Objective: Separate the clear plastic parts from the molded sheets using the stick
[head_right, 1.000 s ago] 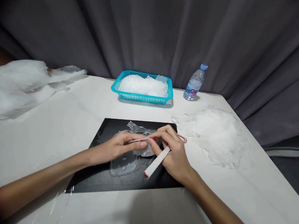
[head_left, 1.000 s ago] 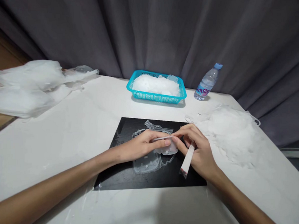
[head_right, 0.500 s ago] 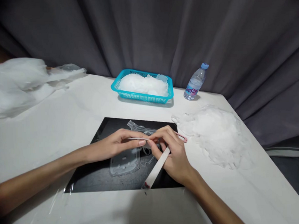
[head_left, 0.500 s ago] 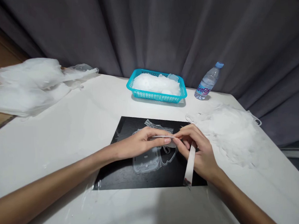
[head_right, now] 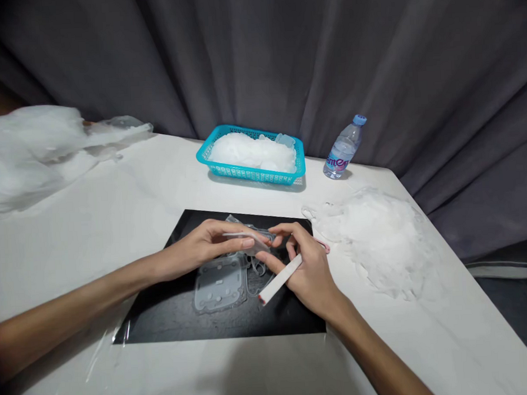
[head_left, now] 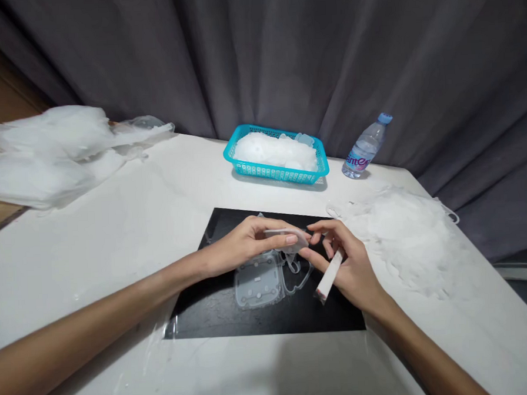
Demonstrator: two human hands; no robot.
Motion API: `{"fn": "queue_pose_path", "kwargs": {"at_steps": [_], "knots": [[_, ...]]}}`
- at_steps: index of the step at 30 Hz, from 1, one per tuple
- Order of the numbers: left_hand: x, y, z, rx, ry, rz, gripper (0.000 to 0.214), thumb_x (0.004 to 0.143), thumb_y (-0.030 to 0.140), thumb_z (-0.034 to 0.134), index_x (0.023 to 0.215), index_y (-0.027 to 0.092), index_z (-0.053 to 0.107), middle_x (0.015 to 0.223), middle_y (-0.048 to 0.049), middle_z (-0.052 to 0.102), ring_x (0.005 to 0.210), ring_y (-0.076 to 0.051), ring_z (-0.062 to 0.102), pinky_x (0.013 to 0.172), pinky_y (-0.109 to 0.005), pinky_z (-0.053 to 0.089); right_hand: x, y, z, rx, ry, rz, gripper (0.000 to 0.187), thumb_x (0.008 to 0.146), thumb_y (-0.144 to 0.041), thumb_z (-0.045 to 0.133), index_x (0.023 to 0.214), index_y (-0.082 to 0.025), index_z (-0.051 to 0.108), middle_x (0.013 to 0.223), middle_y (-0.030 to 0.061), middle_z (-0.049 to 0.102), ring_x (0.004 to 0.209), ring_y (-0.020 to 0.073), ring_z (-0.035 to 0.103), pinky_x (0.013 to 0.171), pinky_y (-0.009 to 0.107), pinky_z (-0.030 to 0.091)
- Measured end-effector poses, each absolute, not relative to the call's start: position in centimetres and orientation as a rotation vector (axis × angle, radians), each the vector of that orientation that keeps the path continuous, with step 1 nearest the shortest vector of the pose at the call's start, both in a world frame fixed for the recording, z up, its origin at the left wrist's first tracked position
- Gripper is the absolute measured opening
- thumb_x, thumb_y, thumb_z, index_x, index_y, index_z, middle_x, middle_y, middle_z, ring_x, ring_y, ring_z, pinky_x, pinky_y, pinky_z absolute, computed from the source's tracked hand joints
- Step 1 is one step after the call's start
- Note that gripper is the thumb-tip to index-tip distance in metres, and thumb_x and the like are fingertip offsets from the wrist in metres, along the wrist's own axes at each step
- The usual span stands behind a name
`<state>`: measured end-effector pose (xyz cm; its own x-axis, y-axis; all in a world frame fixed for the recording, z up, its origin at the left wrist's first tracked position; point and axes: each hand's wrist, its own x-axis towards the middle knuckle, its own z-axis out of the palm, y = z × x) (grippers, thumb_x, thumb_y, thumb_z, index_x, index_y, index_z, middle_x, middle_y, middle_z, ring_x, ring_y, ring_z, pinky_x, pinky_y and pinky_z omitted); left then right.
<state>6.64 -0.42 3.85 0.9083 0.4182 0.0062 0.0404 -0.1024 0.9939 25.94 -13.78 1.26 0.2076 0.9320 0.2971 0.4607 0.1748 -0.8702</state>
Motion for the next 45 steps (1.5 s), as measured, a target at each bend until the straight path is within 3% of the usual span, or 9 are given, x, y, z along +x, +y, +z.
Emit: {"fn": "queue_pose_path", "kwargs": {"at_steps": [6, 9, 14, 17, 25, 33, 36, 42, 45], "knots": [[6.3, 0.2, 3.5, 1.649, 0.377, 0.409, 0.014, 0.087, 0.026, 0.084, 0.100, 0.020, 0.084, 0.101, -0.0045, 0.083, 0.097, -0.018, 0.076, 0.088, -0.025, 0.058, 25.7, -13.8, 1.3, -1.464, -1.505, 0.537, 0.002, 0.096, -0.026, 0.071, 0.096, -0.025, 0.069, 0.082, -0.0025, 0.064, 0.067, 0.0131, 0.048, 0.065, 0.029, 0.039], [6.2, 0.4, 4.1, 1.718, 0.382, 0.461, 0.011, 0.085, 0.025, 0.085, 0.095, 0.019, 0.084, 0.095, -0.0040, 0.083, 0.092, -0.017, 0.076, 0.083, -0.024, 0.058, 25.7, -13.9, 1.6, -1.452, -1.564, 0.493, 0.007, 0.097, -0.024, 0.069, 0.090, -0.024, 0.068, 0.081, -0.0018, 0.063, 0.069, 0.0143, 0.049, 0.068, 0.030, 0.040], [6.1, -0.2, 4.8, 1.900, 0.360, 0.502, 0.011, 0.088, 0.024, 0.082, 0.098, 0.020, 0.085, 0.090, -0.0027, 0.080, 0.081, -0.013, 0.073, 0.077, -0.021, 0.055, 25.6, -13.9, 1.6, -1.408, -1.568, 0.490, 0.019, 0.093, -0.026, 0.077, 0.109, -0.025, 0.067, 0.097, 0.0000, 0.069, 0.072, 0.0146, 0.050, 0.070, 0.031, 0.043], [6.2, -0.6, 4.7, 1.956, 0.344, 0.495, 0.011, 0.090, 0.022, 0.080, 0.100, 0.019, 0.085, 0.088, -0.0027, 0.077, 0.079, -0.013, 0.071, 0.074, -0.022, 0.054, 25.7, -13.9, 1.3, -1.400, -1.645, 0.473, 0.011, 0.095, -0.023, 0.075, 0.105, -0.026, 0.071, 0.089, -0.0015, 0.067, 0.072, 0.0149, 0.051, 0.071, 0.031, 0.042], [6.3, -1.2, 4.3, 2.122, 0.290, 0.589, 0.014, 0.092, 0.018, 0.077, 0.104, 0.016, 0.084, 0.089, -0.0055, 0.072, 0.081, -0.015, 0.068, 0.073, -0.025, 0.052, 26.0, -13.6, 0.9, -1.408, -1.747, 0.430, 0.010, 0.097, -0.016, 0.069, 0.100, -0.025, 0.073, 0.084, -0.0007, 0.068, 0.074, 0.0168, 0.055, 0.073, 0.033, 0.042], [5.9, -2.3, 5.2, 2.267, 0.261, 0.625, 0.017, 0.098, 0.015, 0.069, 0.108, 0.014, 0.082, 0.087, -0.0054, 0.068, 0.081, -0.016, 0.066, 0.073, -0.025, 0.051, 25.3, -14.8, 1.6, -1.300, -1.596, 0.242, 0.031, 0.093, -0.017, 0.073, 0.121, -0.027, 0.066, 0.103, 0.0029, 0.060, 0.070, 0.0138, 0.051, 0.067, 0.032, 0.047], [5.8, -2.4, 5.6, 2.305, 0.281, 0.570, 0.017, 0.100, 0.018, 0.066, 0.106, 0.014, 0.081, 0.093, -0.0073, 0.071, 0.085, -0.017, 0.067, 0.078, -0.027, 0.052, 25.0, -14.8, 2.0, -1.243, -1.662, 0.164, 0.029, 0.094, -0.011, 0.072, 0.118, -0.027, 0.068, 0.101, 0.0029, 0.063, 0.075, 0.0148, 0.056, 0.066, 0.031, 0.048], [5.7, -1.5, 5.5, 2.216, 0.140, 0.452, 0.028, 0.105, 0.022, 0.060, 0.129, 0.024, 0.075, 0.119, -0.0070, 0.078, 0.109, -0.020, 0.069, 0.097, -0.031, 0.053, 25.3, -14.6, 2.3, -1.243, -1.680, 0.077, 0.022, 0.095, -0.010, 0.070, 0.111, -0.025, 0.069, 0.095, 0.0042, 0.069, 0.078, 0.0173, 0.062, 0.060, 0.032, 0.048], [5.9, -1.1, 5.2, 2.118, 0.117, 0.422, 0.030, 0.105, 0.023, 0.061, 0.131, 0.026, 0.075, 0.119, -0.0062, 0.079, 0.109, -0.020, 0.070, 0.097, -0.032, 0.055, 25.4, -14.7, 2.4, -1.261, -1.680, 0.080, 0.018, 0.096, -0.012, 0.070, 0.110, -0.025, 0.069, 0.094, 0.0052, 0.070, 0.079, 0.0187, 0.063, 0.060, 0.033, 0.049]]}}
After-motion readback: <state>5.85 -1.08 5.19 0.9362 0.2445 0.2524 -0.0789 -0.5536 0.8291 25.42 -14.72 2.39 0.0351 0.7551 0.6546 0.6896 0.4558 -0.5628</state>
